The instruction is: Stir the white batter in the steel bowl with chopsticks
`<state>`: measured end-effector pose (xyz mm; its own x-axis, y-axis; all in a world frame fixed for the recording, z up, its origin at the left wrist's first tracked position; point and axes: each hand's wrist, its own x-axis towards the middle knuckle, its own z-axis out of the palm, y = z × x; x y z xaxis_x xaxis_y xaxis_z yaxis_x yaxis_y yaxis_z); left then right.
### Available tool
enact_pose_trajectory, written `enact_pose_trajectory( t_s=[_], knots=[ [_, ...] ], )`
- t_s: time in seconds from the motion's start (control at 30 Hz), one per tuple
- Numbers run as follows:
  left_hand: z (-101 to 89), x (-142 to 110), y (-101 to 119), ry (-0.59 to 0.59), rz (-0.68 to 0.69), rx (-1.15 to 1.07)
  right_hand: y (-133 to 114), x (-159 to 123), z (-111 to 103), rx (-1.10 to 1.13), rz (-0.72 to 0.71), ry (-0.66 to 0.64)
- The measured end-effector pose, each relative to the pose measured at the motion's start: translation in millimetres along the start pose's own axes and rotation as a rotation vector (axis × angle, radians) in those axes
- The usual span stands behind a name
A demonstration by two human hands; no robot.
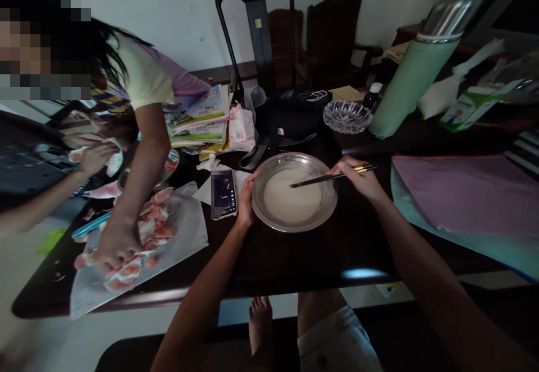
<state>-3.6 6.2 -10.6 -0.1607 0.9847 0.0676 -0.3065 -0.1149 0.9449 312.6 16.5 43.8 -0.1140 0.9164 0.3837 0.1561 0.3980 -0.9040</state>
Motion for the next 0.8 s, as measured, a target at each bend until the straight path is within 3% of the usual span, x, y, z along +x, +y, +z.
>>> enact_pose_trajectory(
  t_s=[0.1, 0.27, 0.43, 0.63, 0.8],
  knots=[
    [-0.7, 0.3, -0.6, -0.006, -0.003, 0.007, -0.3, -1.1, -2.1, 0.075, 0.027, 0.017],
    [-2.3, 0.6, -1.6, -0.031, 0.022, 0.044, -0.7, -1.5, 3.4, 0.002, -0.013, -0.157],
    [-1.7, 0.5, -2.1, -0.022, 0.015, 0.028, 0.3, -0.8, -1.0, 0.052, 0.020, 0.024],
    [-2.0, 0.5, -2.6, -0.019, 0.013, 0.005, -1.4, -1.7, 3.0, 0.020, -0.013, -0.149],
    [-2.7, 0.4, -3.1, -0.034, 0.024, 0.020, -3.6, -1.1, -0.3, 0.033, 0.040, 0.015]
  ],
)
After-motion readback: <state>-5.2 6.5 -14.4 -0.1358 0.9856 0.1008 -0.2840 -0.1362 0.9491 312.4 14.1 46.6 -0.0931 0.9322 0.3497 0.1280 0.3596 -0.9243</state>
